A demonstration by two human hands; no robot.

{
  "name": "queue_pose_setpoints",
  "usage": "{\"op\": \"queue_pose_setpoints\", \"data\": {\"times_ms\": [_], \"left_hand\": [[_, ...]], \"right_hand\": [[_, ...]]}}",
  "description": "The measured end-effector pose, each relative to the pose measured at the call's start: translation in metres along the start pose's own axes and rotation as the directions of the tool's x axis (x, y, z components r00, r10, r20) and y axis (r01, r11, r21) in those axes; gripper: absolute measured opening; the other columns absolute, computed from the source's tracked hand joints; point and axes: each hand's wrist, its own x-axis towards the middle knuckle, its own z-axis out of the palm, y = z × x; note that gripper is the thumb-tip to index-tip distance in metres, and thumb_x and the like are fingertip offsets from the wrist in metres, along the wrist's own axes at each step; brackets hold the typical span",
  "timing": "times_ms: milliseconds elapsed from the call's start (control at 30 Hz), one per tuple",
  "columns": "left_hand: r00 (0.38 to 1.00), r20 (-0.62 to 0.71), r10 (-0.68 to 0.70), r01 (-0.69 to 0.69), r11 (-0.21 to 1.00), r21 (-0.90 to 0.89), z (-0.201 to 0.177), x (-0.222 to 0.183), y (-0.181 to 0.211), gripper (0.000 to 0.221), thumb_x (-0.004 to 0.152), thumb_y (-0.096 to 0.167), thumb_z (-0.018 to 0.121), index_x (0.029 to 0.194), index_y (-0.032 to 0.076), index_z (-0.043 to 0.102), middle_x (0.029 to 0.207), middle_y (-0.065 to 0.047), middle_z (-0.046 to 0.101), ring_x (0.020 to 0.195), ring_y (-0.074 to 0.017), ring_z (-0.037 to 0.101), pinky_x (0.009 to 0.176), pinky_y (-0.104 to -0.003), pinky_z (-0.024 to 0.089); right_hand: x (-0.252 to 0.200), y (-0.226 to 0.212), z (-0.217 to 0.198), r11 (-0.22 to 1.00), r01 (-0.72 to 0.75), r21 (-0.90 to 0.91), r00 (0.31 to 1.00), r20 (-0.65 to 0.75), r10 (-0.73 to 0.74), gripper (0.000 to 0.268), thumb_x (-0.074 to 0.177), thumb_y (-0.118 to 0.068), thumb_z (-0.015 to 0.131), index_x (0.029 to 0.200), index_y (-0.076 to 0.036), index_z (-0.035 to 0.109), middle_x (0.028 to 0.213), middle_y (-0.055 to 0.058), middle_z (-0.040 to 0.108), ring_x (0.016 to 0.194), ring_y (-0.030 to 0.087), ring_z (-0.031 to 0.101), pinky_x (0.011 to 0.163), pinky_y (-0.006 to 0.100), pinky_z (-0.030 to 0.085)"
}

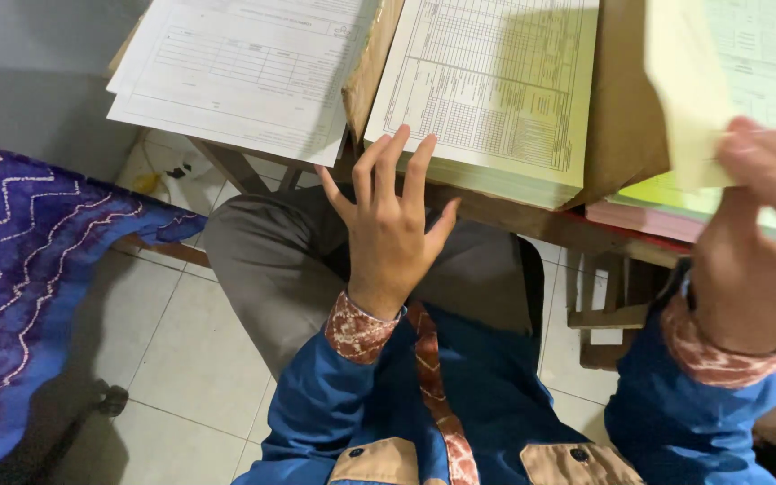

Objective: Sorting and flipping through various stacks of printed forms and documents in a workspace

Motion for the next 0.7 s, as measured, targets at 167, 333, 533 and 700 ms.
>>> {"op": "queue_pose_setpoints", "data": {"times_ms": [167,333,533,700], "left_hand": [[1.000,-0.004,-0.024,0.024,0.998,-0.052,0.001,-0.004,-0.005,0.073,0.090,0.050,0.085,0.149,0.021,0.051,0.151,0.000,0.056,0.139,-0.0203,0.055,0.114,-0.079,0.030],[0.964,-0.264,-0.044,-0.032,0.961,-0.275,-0.009,-0.013,-0.012,0.069,0.102,0.044,0.082,0.152,0.015,0.044,0.154,-0.012,0.049,0.145,-0.0265,0.054,0.119,-0.070,0.048],[0.949,-0.316,-0.001,-0.058,0.982,-0.178,-0.020,-0.005,-0.024,0.017,0.107,0.014,0.072,0.112,0.030,0.077,0.147,-0.009,0.049,0.126,-0.0294,0.060,0.099,-0.051,0.045],[0.934,-0.355,-0.031,-0.031,0.986,-0.167,-0.028,-0.003,-0.035,0.017,0.105,0.013,0.070,0.105,0.027,0.080,0.140,-0.010,0.055,0.121,-0.0315,0.058,0.101,-0.048,0.042]], "right_hand": [[0.071,-0.044,0.037,0.987,0.156,-0.036,0.987,0.047,-0.154,0.005,0.105,-0.002,0.094,0.110,-0.004,0.094,0.107,0.019,0.094,0.102,0.047,0.085,0.123,0.061,0.028],[0.099,-0.078,0.077,0.998,0.051,0.043,0.999,-0.006,-0.051,0.007,0.108,-0.004,0.086,0.106,-0.009,0.090,0.094,0.005,0.089,0.093,0.028,0.078,0.124,0.055,0.026],[0.100,-0.097,0.089,0.994,0.018,0.106,0.997,0.075,-0.026,0.008,0.105,-0.014,0.084,0.101,-0.007,0.085,0.096,0.004,0.083,0.089,0.029,0.073,0.118,0.062,0.030],[0.048,-0.071,0.055,0.990,-0.141,-0.024,0.953,0.266,0.142,0.033,0.094,-0.038,0.099,0.116,-0.019,0.083,0.128,0.008,0.082,0.125,0.039,0.070,0.125,0.074,0.010]]}}
